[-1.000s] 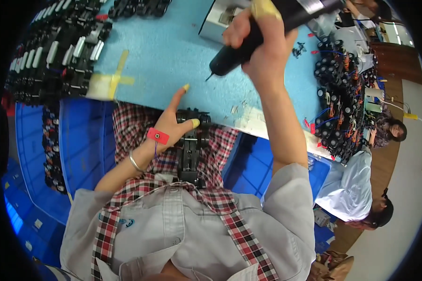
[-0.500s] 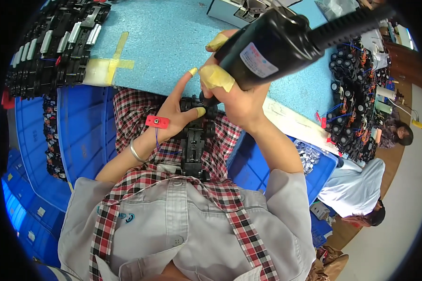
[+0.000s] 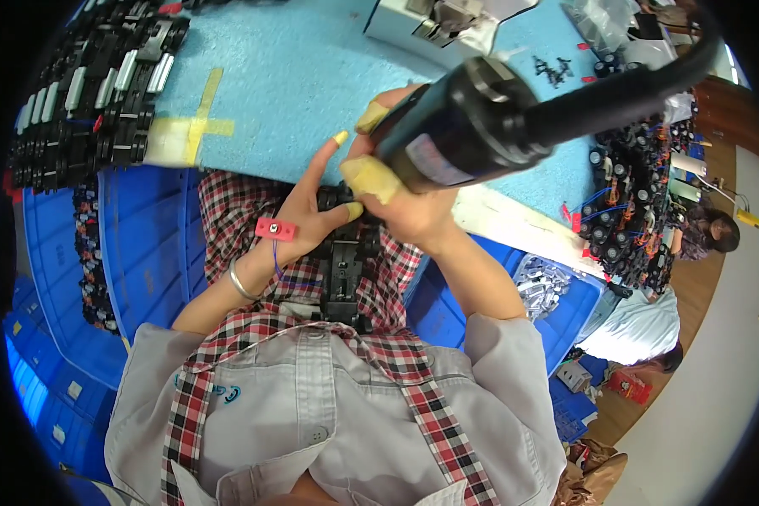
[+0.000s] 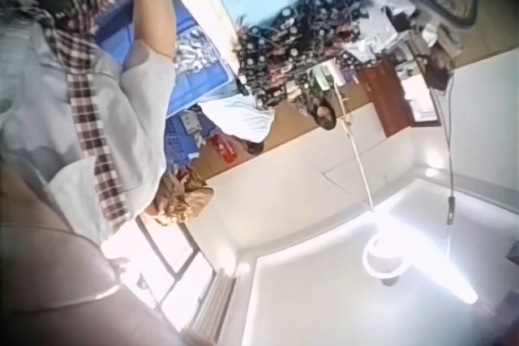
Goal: Assembling toy car components using an electric screwdriver on a factory production line.
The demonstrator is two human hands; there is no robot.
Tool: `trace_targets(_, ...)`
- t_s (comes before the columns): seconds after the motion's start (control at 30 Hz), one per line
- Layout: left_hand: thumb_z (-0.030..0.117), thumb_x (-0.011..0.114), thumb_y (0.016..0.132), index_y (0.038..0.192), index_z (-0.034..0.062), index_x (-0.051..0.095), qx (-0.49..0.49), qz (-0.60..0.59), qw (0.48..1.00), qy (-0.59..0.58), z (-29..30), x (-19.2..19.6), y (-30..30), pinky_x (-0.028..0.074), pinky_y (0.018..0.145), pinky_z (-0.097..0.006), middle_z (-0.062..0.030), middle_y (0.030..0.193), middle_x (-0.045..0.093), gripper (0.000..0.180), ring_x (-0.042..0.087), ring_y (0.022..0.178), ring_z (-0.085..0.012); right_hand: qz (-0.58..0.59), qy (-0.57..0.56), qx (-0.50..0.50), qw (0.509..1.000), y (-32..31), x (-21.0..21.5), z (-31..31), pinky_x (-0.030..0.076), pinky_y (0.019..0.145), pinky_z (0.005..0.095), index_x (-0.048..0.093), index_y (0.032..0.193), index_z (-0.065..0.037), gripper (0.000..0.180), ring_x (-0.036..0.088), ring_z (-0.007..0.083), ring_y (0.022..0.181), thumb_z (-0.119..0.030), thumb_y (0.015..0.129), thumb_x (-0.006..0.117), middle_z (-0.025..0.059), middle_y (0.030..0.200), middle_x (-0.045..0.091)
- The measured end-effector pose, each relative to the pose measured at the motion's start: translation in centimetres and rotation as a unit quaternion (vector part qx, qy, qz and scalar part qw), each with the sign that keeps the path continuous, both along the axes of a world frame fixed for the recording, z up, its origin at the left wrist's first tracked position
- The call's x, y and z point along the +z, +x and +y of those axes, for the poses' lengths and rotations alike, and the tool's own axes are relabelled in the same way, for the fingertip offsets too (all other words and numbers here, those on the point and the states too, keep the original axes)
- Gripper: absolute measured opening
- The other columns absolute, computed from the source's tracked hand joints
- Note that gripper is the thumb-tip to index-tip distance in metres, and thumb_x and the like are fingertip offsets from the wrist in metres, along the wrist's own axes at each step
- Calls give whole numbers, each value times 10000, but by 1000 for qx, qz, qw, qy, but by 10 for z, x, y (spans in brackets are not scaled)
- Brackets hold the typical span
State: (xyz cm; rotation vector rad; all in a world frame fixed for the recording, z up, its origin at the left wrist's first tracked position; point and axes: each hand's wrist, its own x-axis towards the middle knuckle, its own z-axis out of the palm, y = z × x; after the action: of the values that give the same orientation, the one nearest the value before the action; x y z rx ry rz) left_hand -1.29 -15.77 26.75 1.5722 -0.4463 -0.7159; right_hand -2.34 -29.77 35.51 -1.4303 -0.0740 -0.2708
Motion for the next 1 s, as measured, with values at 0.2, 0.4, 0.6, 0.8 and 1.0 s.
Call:
trace_targets(0.2,143,650,703,1373,73,170,6,-1,1000,15,4,1,2,253,1028,-352,-216,1352,309,828,298,1264,-328,-135,93,-24,986,32,38,-38,360,472,263,431,992,-92,307,399,116,445,-321,818,540,-2,537,373)
trace_targets(0.4,151,647,703,1374,73,168,-14,13,1000,23,5,4,-2,252,1033,-354,-193,1361,308,828,289,1268,-329,-203,-107,-242,943,118,66,-90,350,475,272,477,883,-63,200,354,117,454,-258,837,470,11,559,377)
trace_targets(0.6,156,651,700,1372,64,172,-4,16,999,27,5,-3,-2,263,1028,-349,-190,1361,310,830,294,1269,-317,-119,-38,-203,971,119,54,-85,356,507,282,470,904,-52,198,356,118,470,-239,838,459,14,579,388)
trace_targets(0.8,167,643,703,1369,98,198,1,7,1000,30,4,2,1,278,1015,-343,-210,1338,335,804,322,1252,-325,-31,272,13,962,45,32,-30,422,470,295,452,884,37,171,451,153,429,-80,767,495,81,568,488)
trace_targets(1.0,174,640,704,1369,98,198,8,-18,999,35,2,1,-1,294,1000,-347,-223,1320,354,802,336,1243,-328,2,94,19,995,21,8,-4,373,517,288,402,1053,-67,290,396,125,469,-227,829,493,33,574,412)
